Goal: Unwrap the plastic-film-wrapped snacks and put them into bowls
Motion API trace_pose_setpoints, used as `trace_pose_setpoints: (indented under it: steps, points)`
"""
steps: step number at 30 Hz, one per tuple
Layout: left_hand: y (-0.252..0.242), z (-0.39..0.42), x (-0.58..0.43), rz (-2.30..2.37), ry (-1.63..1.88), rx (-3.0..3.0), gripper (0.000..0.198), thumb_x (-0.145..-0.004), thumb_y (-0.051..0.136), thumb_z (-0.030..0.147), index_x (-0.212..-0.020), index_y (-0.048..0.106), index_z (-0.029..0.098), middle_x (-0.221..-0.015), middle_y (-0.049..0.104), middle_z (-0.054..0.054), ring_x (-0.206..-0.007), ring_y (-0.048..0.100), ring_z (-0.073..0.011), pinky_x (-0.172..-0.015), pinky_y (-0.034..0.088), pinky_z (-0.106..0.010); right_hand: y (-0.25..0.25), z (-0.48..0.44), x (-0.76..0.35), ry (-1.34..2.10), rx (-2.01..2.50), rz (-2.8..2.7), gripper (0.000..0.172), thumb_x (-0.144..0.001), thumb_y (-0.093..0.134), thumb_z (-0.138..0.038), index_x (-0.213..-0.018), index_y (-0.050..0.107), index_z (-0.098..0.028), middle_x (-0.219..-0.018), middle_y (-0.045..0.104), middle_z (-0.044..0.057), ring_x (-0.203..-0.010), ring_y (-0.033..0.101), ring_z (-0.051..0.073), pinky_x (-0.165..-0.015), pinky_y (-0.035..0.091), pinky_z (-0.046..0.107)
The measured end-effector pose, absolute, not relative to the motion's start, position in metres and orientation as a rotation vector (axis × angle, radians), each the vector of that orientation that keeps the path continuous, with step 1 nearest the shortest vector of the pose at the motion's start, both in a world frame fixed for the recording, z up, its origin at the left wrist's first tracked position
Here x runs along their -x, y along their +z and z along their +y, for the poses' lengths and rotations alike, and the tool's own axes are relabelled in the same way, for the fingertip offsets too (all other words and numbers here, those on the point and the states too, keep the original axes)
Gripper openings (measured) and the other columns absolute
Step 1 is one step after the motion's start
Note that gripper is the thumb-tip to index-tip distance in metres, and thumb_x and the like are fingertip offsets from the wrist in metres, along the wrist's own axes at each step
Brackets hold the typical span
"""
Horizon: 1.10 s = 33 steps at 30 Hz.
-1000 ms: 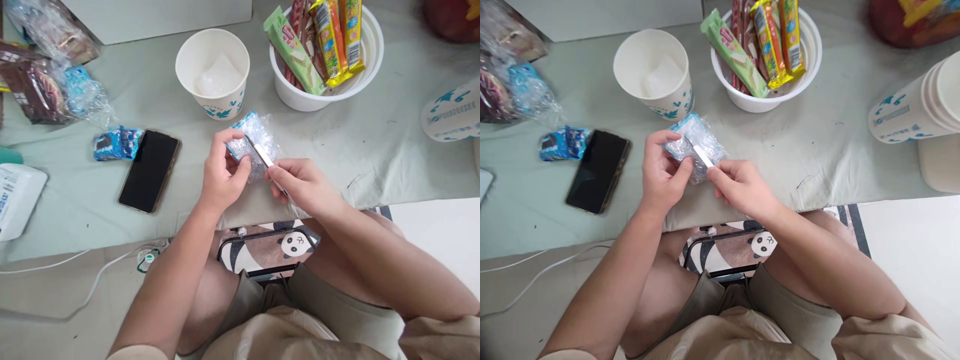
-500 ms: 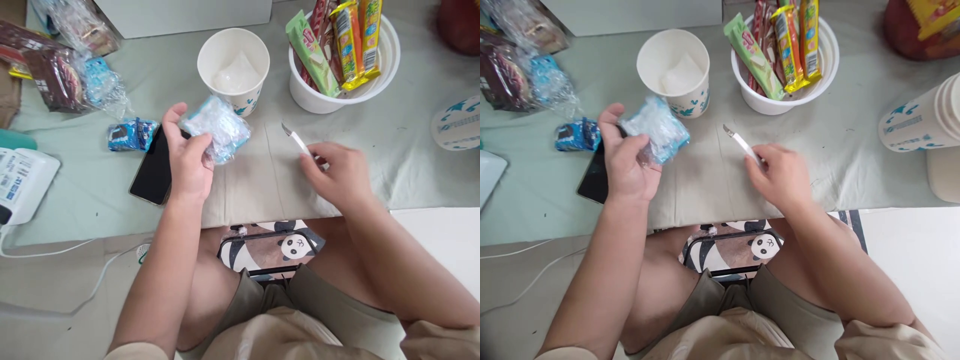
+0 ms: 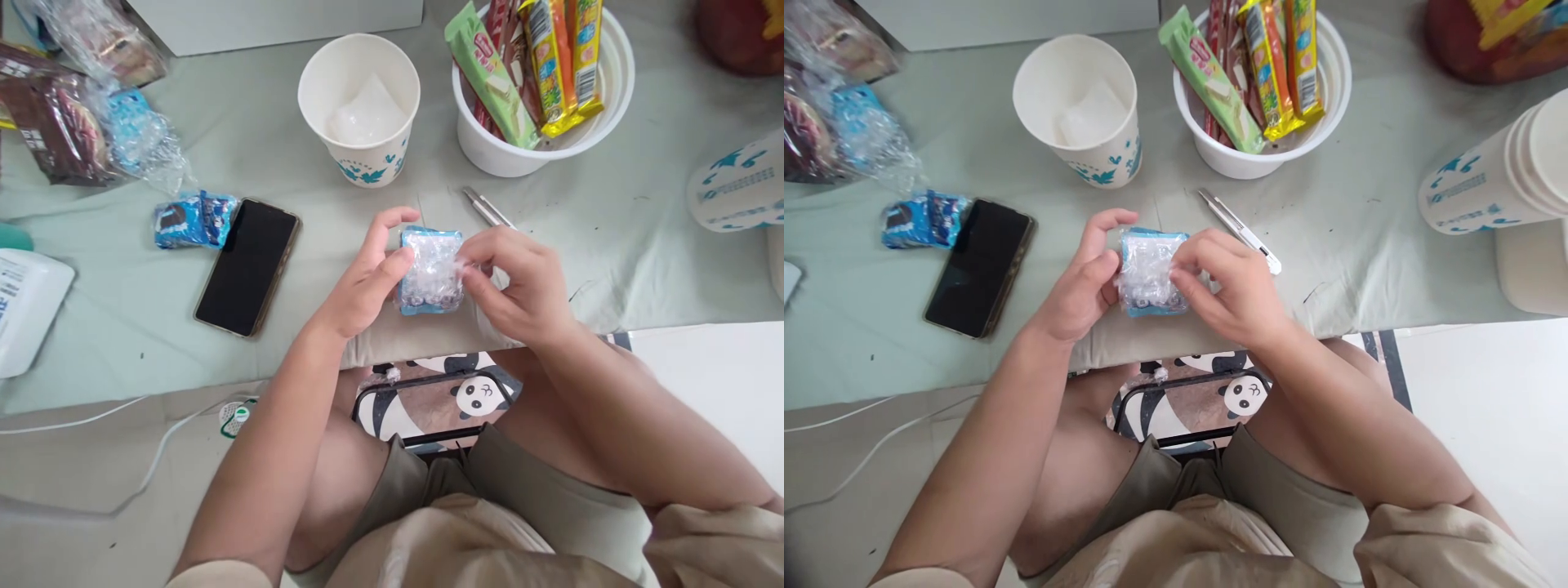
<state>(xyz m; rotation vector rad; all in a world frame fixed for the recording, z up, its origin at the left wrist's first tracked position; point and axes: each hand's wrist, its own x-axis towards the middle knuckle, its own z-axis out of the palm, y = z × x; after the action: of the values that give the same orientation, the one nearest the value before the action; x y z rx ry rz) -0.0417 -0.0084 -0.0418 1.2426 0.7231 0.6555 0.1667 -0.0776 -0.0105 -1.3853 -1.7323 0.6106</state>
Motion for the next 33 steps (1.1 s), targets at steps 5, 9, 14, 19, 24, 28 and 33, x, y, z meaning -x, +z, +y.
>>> trace_pose_setpoints:
  steps: [5,9,14,19,24,28,33]
  points:
    - [-0.042,-0.009,0.039,0.704,0.591,-1.308,0.082,-0.078,0.086,0.064,-0.145,0.048,0.037,-0.083,0.072,0.002,-0.067,0.072,-0.0177,-0.059,0.060,-0.028,-0.003,-0.070,-0.175,0.852,1.461,-1.118,0.028,-0.100,0.061,-0.052,-0.091,0.058,-0.027,-0.075,0.060,-0.002,-0.052,0.054,0.012,-0.053,0.044,0.029]
    - [-0.038,-0.011,0.035,0.742,0.600,-1.394,0.063,-0.079,0.087,0.049,-0.131,0.059,0.026,-0.106,0.077,-0.006,-0.088,0.078,-0.0210,-0.067,0.064,-0.028,-0.016,-0.055,-0.185,0.816,1.428,-0.965,0.018,-0.103,0.054,-0.045,-0.099,0.051,-0.028,-0.090,0.062,0.000,-0.069,0.069,0.014,-0.059,0.049,0.027]
    - [-0.038,-0.010,0.029,0.823,0.757,-1.331,0.056,-0.074,0.089,0.061,-0.107,0.063,0.024,-0.095,0.074,-0.003,-0.079,0.074,-0.0184,-0.062,0.062,-0.026,-0.019,-0.062,-0.180,0.436,1.366,-1.202,0.008,-0.099,0.057,-0.028,-0.105,0.053,-0.026,-0.108,0.066,0.008,-0.098,0.070,0.019,-0.081,0.056,0.034]
    - [-0.040,-0.011,0.025,0.854,0.775,-1.167,0.045,-0.082,0.082,0.062,-0.092,0.057,0.025,-0.075,0.059,0.003,-0.057,0.059,-0.0119,-0.045,0.050,-0.022,-0.016,-0.076,-0.165,0.253,1.308,-1.896,0.008,-0.096,0.065,-0.028,-0.103,0.064,-0.026,-0.087,0.069,0.004,-0.083,0.065,0.022,-0.077,0.052,0.039]
    - [-0.043,-0.006,0.027,0.991,0.933,-1.070,0.029,-0.091,0.074,0.048,-0.099,0.057,0.026,-0.085,0.064,0.001,-0.070,0.067,-0.0146,-0.056,0.056,-0.026,-0.015,-0.082,-0.156,0.175,1.231,-1.974,0.012,-0.095,0.059,-0.019,-0.091,0.064,-0.029,-0.089,0.072,0.003,-0.086,0.068,0.021,-0.079,0.049,0.040]
    - [-0.047,0.004,0.035,1.083,1.172,-0.969,0.029,-0.094,0.072,0.050,-0.093,0.056,0.026,-0.086,0.065,-0.001,-0.091,0.070,-0.0193,-0.075,0.060,-0.032,-0.013,-0.088,-0.152,0.245,0.982,-2.051,0.017,-0.089,0.060,-0.012,-0.094,0.061,-0.029,-0.099,0.078,0.000,-0.104,0.075,0.021,-0.085,0.050,0.040]
    - [-0.050,0.010,0.043,1.079,1.280,-1.035,0.041,-0.089,0.077,0.061,-0.097,0.058,0.025,-0.091,0.068,-0.002,-0.100,0.071,-0.0214,-0.084,0.060,-0.035,-0.007,-0.088,-0.154,0.584,0.923,-2.009,0.010,-0.088,0.059,-0.017,-0.084,0.058,-0.026,-0.066,0.067,-0.003,-0.059,0.062,0.015,-0.063,0.047,0.034]
